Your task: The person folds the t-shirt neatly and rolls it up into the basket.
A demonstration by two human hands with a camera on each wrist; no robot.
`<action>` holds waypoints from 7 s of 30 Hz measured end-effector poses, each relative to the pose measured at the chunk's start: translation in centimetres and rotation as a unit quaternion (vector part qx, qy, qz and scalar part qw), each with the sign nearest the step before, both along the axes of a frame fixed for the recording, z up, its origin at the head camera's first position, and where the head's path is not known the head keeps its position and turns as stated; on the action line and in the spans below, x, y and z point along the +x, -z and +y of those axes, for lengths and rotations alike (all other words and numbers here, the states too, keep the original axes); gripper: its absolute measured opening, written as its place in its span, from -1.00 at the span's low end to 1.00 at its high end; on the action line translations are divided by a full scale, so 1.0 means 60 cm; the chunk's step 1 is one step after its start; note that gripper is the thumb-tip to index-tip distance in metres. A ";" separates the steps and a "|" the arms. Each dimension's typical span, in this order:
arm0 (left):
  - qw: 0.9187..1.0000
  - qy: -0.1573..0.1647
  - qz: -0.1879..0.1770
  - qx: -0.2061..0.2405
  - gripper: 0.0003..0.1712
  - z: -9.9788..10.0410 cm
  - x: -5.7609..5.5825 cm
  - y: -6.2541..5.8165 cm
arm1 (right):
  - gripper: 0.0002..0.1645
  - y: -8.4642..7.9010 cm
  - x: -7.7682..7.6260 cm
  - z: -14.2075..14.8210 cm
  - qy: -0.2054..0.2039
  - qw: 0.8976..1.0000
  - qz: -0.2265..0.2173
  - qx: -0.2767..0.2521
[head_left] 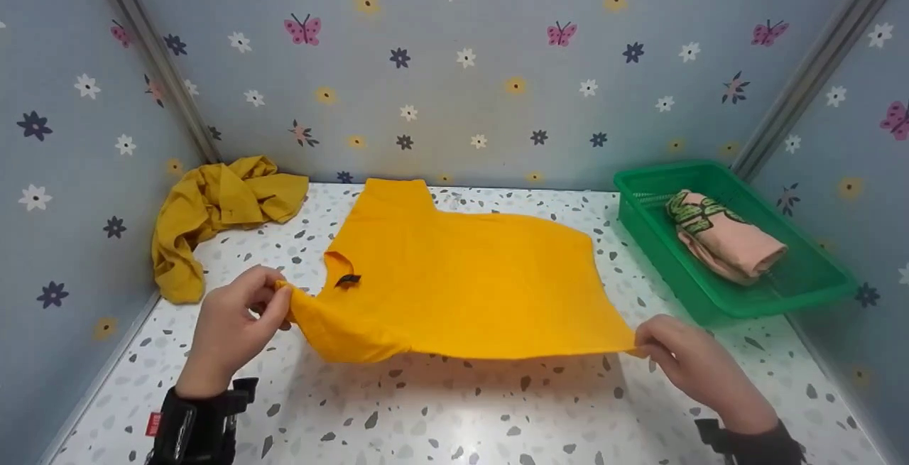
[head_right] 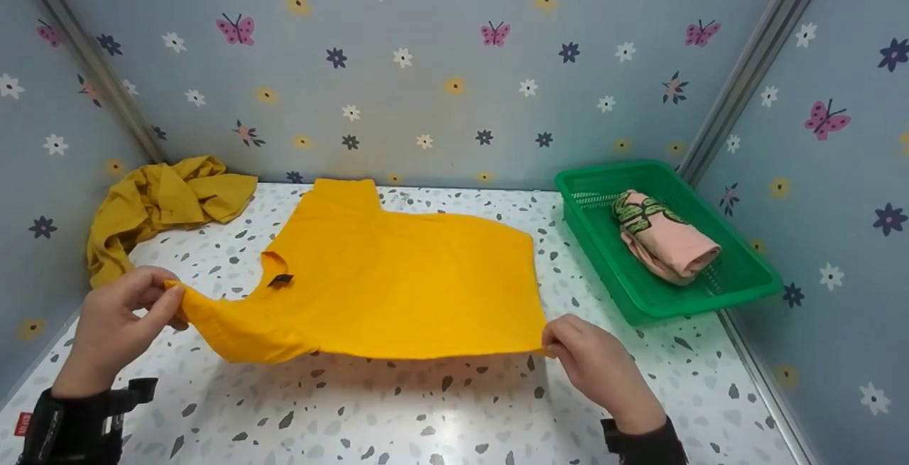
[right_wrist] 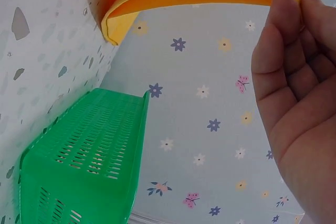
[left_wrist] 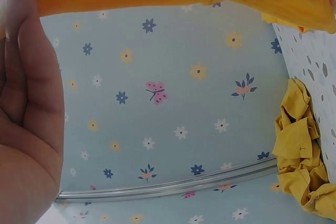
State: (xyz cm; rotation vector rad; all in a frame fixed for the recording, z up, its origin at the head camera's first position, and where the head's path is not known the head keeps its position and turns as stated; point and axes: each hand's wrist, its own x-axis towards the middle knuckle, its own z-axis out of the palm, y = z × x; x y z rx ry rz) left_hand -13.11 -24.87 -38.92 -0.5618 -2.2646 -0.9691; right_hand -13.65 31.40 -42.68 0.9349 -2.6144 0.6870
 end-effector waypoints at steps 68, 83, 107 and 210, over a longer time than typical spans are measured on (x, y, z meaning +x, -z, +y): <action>0.970 -0.174 -0.166 -0.024 -0.75 0.060 -0.190 0.060 | -0.93 0.049 -0.183 -0.029 0.188 0.974 -0.113 0.055; 0.970 -0.169 -0.170 -0.032 -0.78 0.061 -0.217 0.086 | -0.93 0.054 -0.220 -0.039 0.200 0.968 -0.139 0.066; 0.954 -0.156 -0.256 -0.006 -0.77 0.063 -0.240 0.124 | -0.94 0.077 -0.240 -0.047 0.200 0.970 -0.115 0.071; 0.924 -0.080 -0.337 -0.164 -0.90 -0.015 -0.071 0.181 | -0.77 0.112 -0.070 -0.002 0.086 0.972 -0.131 0.173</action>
